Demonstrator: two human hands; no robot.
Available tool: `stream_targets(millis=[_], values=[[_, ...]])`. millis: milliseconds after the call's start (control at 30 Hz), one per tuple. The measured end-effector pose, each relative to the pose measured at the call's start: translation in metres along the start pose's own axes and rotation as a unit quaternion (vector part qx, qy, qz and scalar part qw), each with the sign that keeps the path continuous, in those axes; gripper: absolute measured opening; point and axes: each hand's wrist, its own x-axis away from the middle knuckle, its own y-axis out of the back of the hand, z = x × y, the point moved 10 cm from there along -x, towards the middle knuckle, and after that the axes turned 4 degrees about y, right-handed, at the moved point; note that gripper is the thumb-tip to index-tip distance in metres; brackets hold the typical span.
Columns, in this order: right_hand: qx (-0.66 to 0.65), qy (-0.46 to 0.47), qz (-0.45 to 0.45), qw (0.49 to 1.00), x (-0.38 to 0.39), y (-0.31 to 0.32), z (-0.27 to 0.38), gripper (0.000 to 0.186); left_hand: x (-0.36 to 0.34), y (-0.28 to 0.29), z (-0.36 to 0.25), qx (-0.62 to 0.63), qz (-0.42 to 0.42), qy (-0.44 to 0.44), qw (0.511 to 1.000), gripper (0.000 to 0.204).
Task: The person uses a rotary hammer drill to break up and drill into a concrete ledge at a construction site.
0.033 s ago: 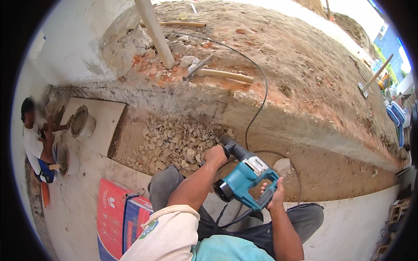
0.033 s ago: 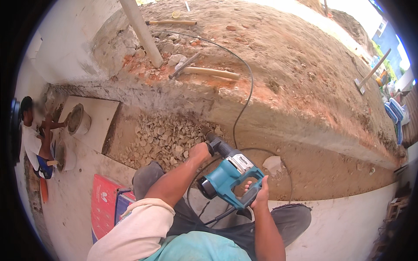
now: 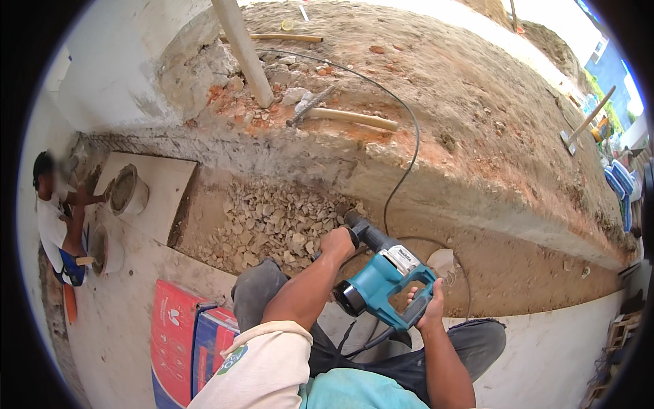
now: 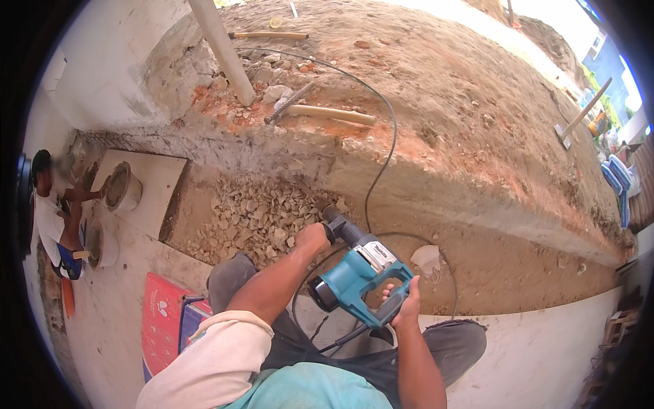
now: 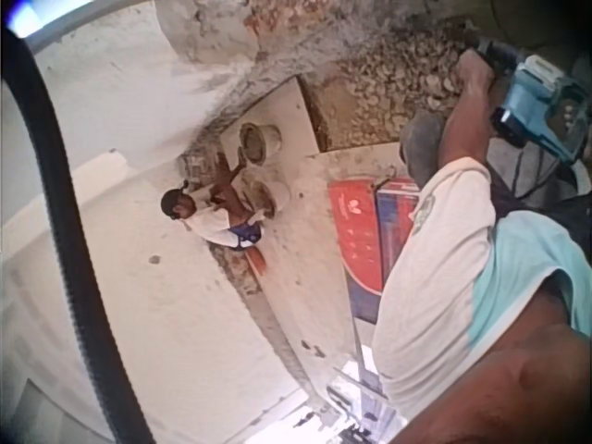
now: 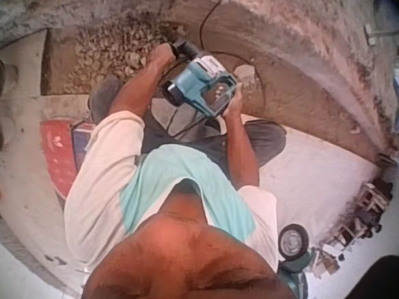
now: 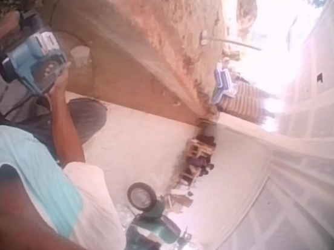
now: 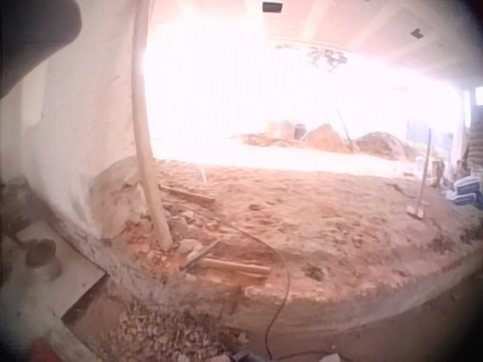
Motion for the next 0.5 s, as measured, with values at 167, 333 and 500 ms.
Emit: stream_targets(millis=[167,333,500], values=[[0.031,-0.012,-0.013,0.999,-0.001,-0.014,-0.013,0.078,-0.018,0.001,0.012,0.0,-0.012,0.008,1.0,0.025],[-0.01,-0.01,-0.023,1.0,-0.018,-0.015,-0.02,0.067,-0.029,-0.006,0.027,-0.01,-0.006,0.026,1.0,0.026],[-0.016,-0.007,-0.021,1.0,-0.029,-0.045,-0.045,0.065,-0.046,0.007,0.059,-0.018,-0.002,0.043,0.999,0.027]])
